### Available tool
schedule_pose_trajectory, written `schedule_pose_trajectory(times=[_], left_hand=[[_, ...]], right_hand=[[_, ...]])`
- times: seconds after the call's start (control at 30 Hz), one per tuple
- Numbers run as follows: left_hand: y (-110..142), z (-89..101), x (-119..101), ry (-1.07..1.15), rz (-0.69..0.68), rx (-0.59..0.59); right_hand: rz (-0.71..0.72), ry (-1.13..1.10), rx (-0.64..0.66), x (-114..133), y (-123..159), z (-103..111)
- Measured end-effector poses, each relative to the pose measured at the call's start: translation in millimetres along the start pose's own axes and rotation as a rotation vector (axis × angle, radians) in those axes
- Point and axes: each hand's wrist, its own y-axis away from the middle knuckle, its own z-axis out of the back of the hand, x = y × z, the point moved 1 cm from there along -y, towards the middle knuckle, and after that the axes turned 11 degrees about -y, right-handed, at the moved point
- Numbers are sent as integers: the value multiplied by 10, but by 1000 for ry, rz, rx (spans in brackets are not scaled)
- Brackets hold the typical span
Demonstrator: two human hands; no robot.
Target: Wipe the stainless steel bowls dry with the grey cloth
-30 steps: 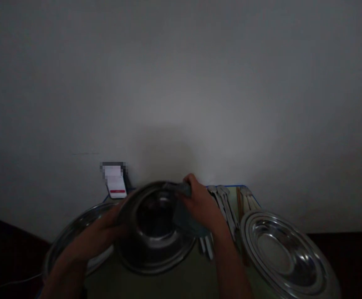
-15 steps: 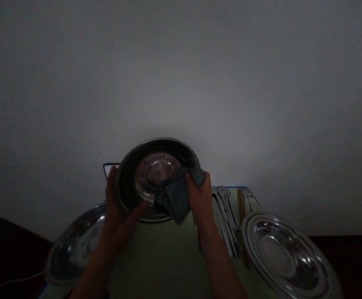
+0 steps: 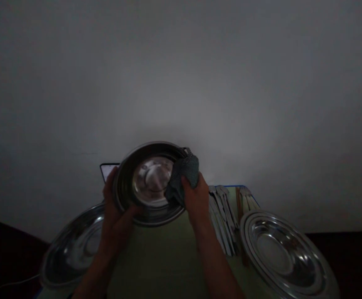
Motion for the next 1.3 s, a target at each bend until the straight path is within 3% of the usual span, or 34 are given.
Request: schedule_pose_trajectory(times=[0.13,0.27,0.33,0.4,0.5,0.6,0.63,0.73,0.77,0.83,0.93,1.03,1.1,1.2,1.27,1.3], left_hand=[[-72,200,48,86,80,279],[-71,341,121,162,124,645],[-79,365,160,137,124,702],[-102,356,180,102,114,588],[-105,263,147,145,79,349],[-25,87,48,114,-28,212],[11,26,15,30,-63,149],[91,-90,-42,-188,-95,-187],[96,-101,-39,-197,-86,-249],[65,-74,0,-174,-79,-264],[-41,69,97,-152,-110,-138],[-126,236,169,-45,-100,66],[-147,304,178,38,-68,253],[-135,319,150,88,-32,572],[-119,296,135,59,-18,662],[-115,283,134,37,-8,645]], right_hand=[[27,161,111,172,-80,183],[58,280,457,313,-44,236],[60,309,579,329,-25,233],[53,307,523,316,-31,228],[36,232,191,264,-54,205],[14,118,-82,221,-15,118],[7,92,-114,217,14,73],[0,42,-99,232,105,-57],[3,33,-81,240,124,-86],[8,41,-45,246,130,-104],[43,108,14,242,68,-37],[95,189,116,251,-1,89],[95,255,264,273,-10,161],[84,330,614,318,32,207],[80,349,744,346,58,208],[76,354,735,356,60,205]])
